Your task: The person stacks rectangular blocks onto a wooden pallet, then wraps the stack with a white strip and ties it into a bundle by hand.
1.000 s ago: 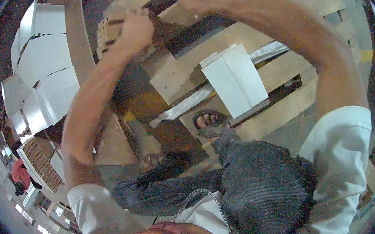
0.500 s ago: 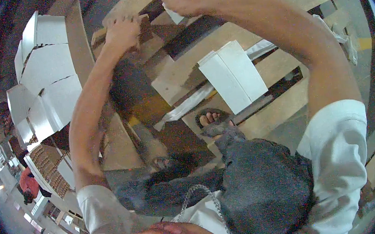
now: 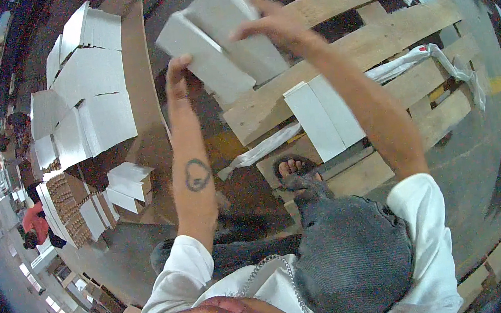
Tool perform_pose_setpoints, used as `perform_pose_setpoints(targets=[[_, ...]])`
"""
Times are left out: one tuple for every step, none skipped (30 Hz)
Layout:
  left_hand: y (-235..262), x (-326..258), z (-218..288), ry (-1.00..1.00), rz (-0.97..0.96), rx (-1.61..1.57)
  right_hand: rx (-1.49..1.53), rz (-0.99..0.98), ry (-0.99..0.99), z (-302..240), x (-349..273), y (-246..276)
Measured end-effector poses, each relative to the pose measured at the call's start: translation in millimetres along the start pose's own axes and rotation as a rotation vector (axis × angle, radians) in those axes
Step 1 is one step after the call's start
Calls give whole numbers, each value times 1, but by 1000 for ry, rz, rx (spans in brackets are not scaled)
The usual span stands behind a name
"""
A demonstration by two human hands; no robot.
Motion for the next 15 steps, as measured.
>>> perform_pose_setpoints(targets=[[-24, -16, -2, -53, 207, -11, -94, 73, -54, -27, -8, -13], [-41, -16, -4, 13, 96, -187, -114, 107, 0, -26, -5, -13], [-54, -20, 0, -44, 61, -150, -124, 91, 7, -24, -4, -11], [-65, -23, 5, -101, 26, -113, -134, 76, 14, -23, -3, -8], [-60, -23, 10, -141, 64, -32, -85, 42, 57, -24, 1, -9], [-52, -24, 8, -155, 110, 36, -41, 8, 70, -17, 0, -11], [-43, -28, 8, -164, 134, 108, 4, -22, 83, -11, -1, -12], [-33, -34, 8, -165, 165, 174, 41, -54, 51, -2, -1, -15], [-24, -36, 13, -172, 75, 46, 63, -77, 60, -12, -4, -23], [-32, -39, 26, -256, -43, 118, 89, -94, 72, -20, -4, -21], [-34, -40, 30, -258, -48, 81, 177, -67, 91, -30, -8, -12], [-37, -39, 30, -260, -51, 43, 264, -39, 110, -34, -12, -6], [-41, -39, 18, -321, 47, 104, 200, -79, 14, -23, -16, -12], [-50, -38, 14, -399, 134, 173, 193, -104, 2, -28, -19, -11], [-51, -36, 13, -385, 76, 151, 188, -130, -9, -33, -22, -9]])
Point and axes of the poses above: each hand's wrist, its own x-axis towards the middle knuckle, its own y-axis out of the back of the hand, z = x × y, the point moved 5 cm from there along x, towards the middle knuckle, and after that the axes turned 9 degrees about -x, right-handed, at the moved point
